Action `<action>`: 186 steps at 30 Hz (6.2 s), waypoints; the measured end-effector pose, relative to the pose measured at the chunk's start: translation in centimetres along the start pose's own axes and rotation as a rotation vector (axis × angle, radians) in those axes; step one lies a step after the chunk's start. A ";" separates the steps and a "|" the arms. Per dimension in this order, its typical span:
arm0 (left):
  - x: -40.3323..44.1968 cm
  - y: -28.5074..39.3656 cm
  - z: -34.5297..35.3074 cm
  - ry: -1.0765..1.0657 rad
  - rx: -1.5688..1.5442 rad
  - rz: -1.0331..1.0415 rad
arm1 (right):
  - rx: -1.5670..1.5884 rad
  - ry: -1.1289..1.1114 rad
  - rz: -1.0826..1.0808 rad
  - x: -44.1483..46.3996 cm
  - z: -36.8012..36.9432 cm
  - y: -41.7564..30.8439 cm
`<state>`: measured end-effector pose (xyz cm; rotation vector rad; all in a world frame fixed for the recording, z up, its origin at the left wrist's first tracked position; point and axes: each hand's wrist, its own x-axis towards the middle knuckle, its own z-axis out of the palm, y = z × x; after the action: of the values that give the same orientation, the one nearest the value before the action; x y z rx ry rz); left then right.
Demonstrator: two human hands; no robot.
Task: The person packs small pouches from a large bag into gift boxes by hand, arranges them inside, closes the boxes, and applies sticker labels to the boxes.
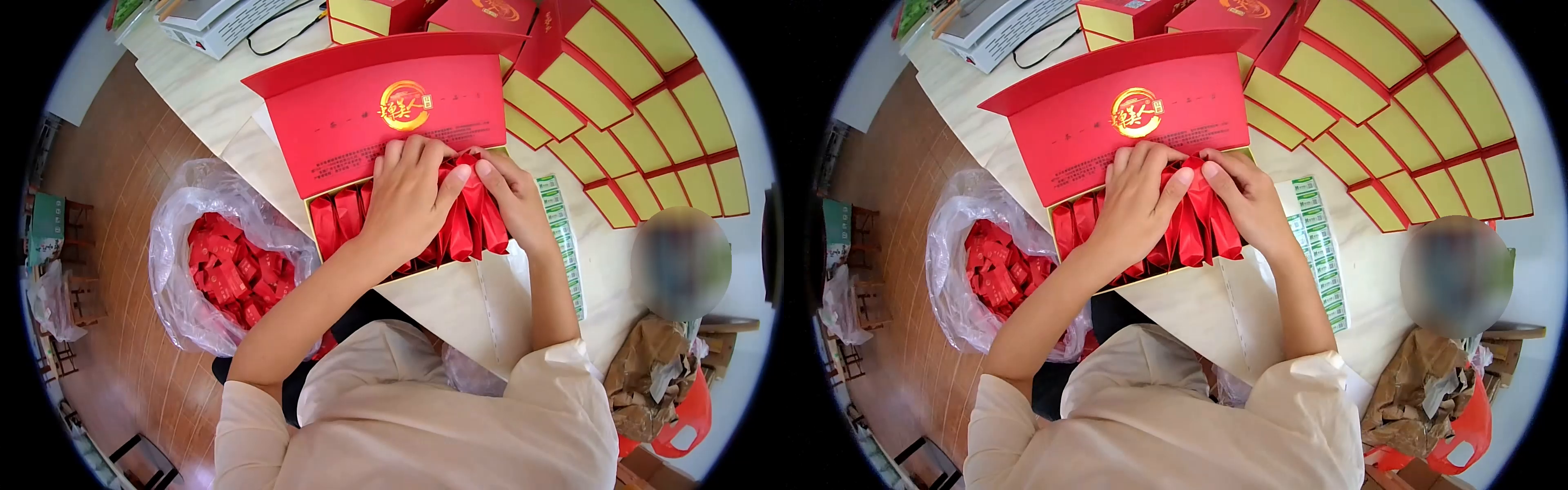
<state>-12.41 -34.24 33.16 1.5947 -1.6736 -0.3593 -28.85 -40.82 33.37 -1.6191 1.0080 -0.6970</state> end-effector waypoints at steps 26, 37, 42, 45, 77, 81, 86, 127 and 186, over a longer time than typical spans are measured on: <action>-13.5 -5.4 -4.3 0.194 -0.376 -0.169 | -0.804 0.048 0.112 -0.3 4.2 -0.8; -15.1 -4.2 -2.3 0.157 -0.404 -0.203 | -0.705 -0.059 0.104 0.6 6.3 -0.6; -18.3 -7.3 -4.7 0.341 -0.601 -0.206 | -1.270 0.218 -0.302 -1.1 8.2 -2.7; -22.9 -11.4 -5.0 0.632 -0.511 -0.423 | -1.104 0.293 -0.573 -4.0 14.2 -6.7; -42.2 -24.1 -3.1 1.129 -1.699 -1.111 | -1.004 -0.983 -0.386 -7.7 45.4 16.8; -42.0 -24.1 -3.4 1.115 -1.673 -1.202 | -1.357 -0.963 -0.480 -6.7 45.2 17.6; -42.7 -24.8 -2.7 1.025 -1.693 -1.237 | -1.370 -0.871 -0.338 -6.9 46.3 20.5; -42.1 -25.5 -2.9 1.204 -1.885 -0.973 | -0.211 -1.094 -0.305 -8.3 43.9 14.2; -21.8 -3.1 -12.3 0.155 -0.925 -0.359 | -0.040 -0.532 -0.369 -8.3 18.1 -6.1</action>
<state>-3.64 -10.63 31.80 1.1400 -0.8598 -0.9932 -16.00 -24.51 34.72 -1.9112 0.3438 -0.4430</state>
